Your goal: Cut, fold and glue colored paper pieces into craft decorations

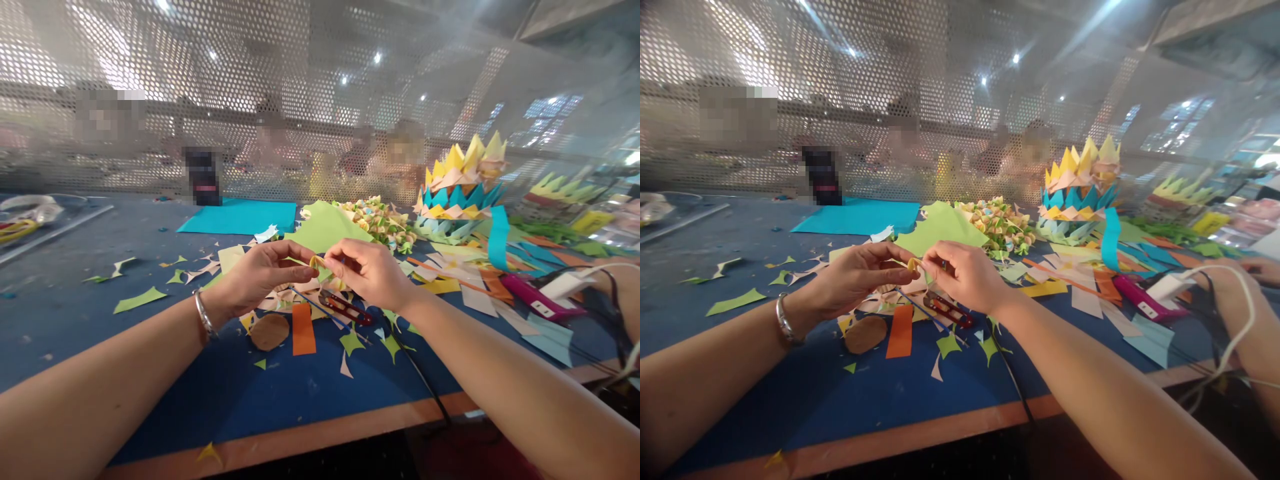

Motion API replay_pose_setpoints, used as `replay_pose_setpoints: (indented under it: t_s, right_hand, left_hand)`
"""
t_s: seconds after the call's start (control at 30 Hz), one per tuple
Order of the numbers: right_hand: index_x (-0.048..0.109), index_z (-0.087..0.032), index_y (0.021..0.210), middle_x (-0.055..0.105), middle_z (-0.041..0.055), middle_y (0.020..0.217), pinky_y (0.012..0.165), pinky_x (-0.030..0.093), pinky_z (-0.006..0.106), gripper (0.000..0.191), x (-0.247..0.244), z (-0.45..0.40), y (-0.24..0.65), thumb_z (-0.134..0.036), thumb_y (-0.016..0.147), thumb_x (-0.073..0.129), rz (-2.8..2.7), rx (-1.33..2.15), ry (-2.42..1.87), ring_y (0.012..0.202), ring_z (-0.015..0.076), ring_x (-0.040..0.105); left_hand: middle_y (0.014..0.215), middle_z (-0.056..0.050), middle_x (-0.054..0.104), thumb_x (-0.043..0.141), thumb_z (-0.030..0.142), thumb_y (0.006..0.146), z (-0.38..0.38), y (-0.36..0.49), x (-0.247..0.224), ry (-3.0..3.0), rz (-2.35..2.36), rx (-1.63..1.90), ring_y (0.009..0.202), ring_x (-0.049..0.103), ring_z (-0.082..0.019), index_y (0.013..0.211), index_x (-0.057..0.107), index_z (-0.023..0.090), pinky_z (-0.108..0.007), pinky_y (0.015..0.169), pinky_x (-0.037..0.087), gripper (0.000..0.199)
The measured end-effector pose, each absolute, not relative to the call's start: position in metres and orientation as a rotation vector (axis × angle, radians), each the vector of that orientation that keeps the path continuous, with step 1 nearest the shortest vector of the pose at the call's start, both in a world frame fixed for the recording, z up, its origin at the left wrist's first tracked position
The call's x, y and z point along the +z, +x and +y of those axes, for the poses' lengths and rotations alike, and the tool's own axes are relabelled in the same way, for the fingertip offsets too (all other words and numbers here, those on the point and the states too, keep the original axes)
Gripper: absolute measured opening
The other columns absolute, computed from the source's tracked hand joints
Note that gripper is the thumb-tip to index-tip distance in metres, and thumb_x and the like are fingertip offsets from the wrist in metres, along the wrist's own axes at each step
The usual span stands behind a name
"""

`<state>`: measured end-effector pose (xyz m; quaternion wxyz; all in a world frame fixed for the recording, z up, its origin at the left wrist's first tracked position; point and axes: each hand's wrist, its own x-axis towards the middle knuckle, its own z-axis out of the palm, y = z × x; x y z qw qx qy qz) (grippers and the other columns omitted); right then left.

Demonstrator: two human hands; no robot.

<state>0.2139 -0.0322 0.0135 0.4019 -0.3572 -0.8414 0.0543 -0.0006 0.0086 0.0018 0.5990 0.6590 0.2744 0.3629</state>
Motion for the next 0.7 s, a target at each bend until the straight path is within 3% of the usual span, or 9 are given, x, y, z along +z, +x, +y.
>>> replay_pose_setpoints:
  t_s: [0.5,0.7]
  right_hand:
    - [0.058,-0.019,0.094,0.061,-0.0011,0.075,0.053,0.043,0.023,0.006,0.0104,-0.0339,0.2142,-0.025,0.091,0.059,-2.098,0.067,-0.947,0.053,0.0070,0.050]
    - [0.058,-0.019,0.091,0.061,0.0008,0.080,0.054,0.042,0.024,0.003,0.0130,-0.0330,0.2141,-0.020,0.092,0.056,-2.144,-0.033,-0.893,0.058,0.0085,0.052]
  left_hand:
    - [0.090,-0.005,0.075,0.079,0.020,0.075,0.0066,0.0002,0.0014,1.500,0.614,0.786,0.085,0.070,-0.017,0.093,0.070,0.017,-0.034,0.086,0.052,0.020]
    - [0.084,-0.004,0.074,0.081,0.020,0.072,0.0027,0.0008,0.0056,1.435,0.665,0.778,0.080,0.070,-0.016,0.087,0.069,0.016,-0.029,0.075,0.051,0.019]
